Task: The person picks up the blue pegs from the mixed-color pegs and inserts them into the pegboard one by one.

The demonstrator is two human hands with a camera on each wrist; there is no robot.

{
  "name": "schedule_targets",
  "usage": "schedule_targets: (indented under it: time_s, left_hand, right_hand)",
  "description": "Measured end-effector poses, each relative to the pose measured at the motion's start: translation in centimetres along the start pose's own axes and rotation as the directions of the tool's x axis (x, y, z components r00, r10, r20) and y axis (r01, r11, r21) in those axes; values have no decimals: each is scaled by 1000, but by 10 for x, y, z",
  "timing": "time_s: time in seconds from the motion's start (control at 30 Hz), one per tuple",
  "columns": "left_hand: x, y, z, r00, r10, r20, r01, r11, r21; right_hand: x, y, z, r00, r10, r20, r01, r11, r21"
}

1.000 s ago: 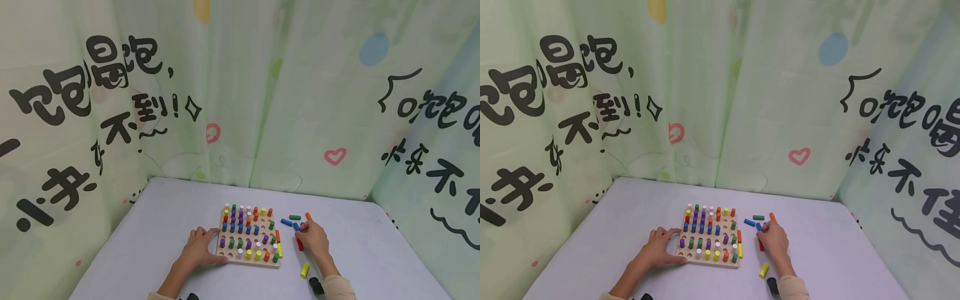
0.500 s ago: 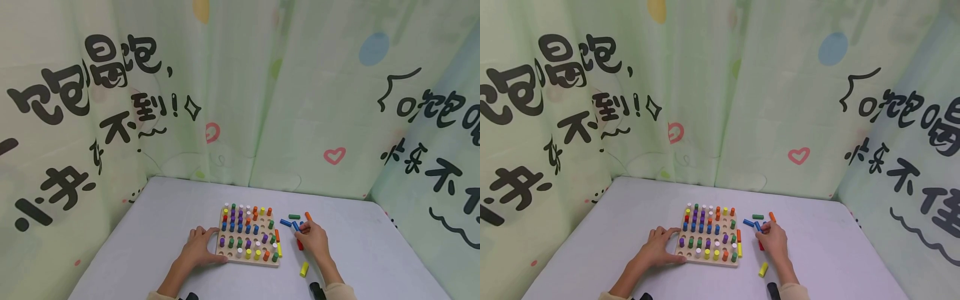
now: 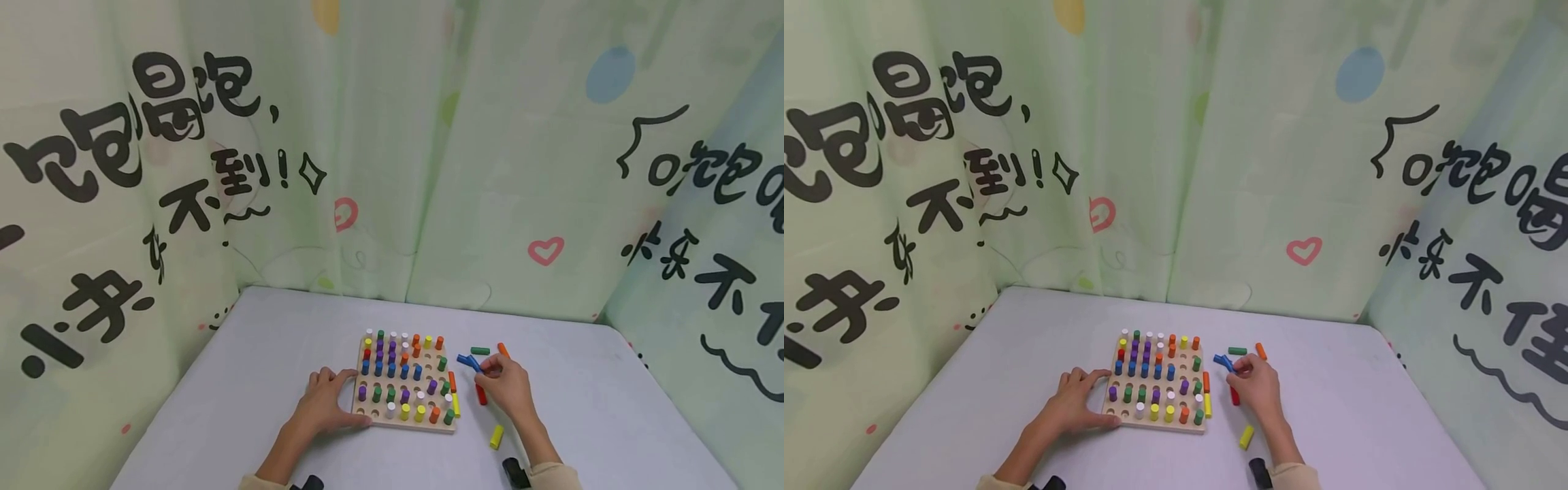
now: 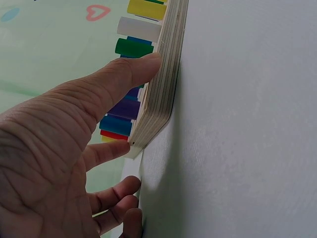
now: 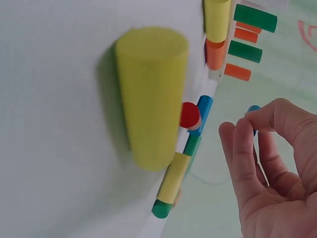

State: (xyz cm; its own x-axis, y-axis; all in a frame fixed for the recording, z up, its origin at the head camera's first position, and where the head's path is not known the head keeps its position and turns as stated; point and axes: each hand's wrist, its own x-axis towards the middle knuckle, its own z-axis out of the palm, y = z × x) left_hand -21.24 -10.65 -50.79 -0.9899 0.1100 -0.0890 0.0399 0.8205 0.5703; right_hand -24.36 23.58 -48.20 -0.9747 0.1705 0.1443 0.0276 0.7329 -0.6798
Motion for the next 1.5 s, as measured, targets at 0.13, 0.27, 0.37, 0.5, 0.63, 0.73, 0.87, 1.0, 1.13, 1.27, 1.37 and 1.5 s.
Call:
schedule_targets:
  time_s: [0.13,0.27,0.37,0.5,0.63,0.73,0.87,1.0,1.13,1.27,1.37,1.5]
  left_hand:
    - [0,1,-1,1000,-7,5,7,1000,-3]
    - [1,1,-2,1000,-10,4,10,1000,-2]
    - [1,1,-2,1000,-7,-3,7,1000,0]
    - [1,1,-1,1000,-7,-7,7,1000,1]
    - [0,1,-1,1000,-13,0,13,1000,-2]
    - [-1,1,0,1000,-17,5,17,1000,-4]
    - [-1,0,0,1000,-17,6,17,1000,-1]
    - [-1,1,0,1000,-15,6,15,1000,-2]
    - [-2,1,-1,1000,-12,2,12,1000,-2]
    - [-1,1,-1,1000,-11,0,11,1000,-3]
    - [-1,1,-1,1000,-8,1,8,1000,-3]
    - [-2,1,-1,1000,-5,4,5,1000,-3]
  right_hand:
    - [-3,-8,0,1000,-5,13,4,999,40]
    - [-6,-16,0,999,-27,24,25,996,82]
    - [-8,-21,1,998,-59,30,56,994,94]
    - [-10,-27,3,995,-75,58,68,992,109]
    - [-13,-32,6,994,-67,87,58,992,111]
    - [-15,-35,8,992,-80,96,71,993,95]
    - [-17,-37,10,988,-112,103,104,991,79]
    - [-18,-38,13,984,-135,112,127,989,80]
    - [-17,-41,17,981,-148,127,138,987,85]
    - [-15,-45,22,978,-157,139,145,985,98]
    - [-13,-47,25,976,-165,143,151,983,102]
    - [-12,-47,29,974,-172,150,159,983,91]
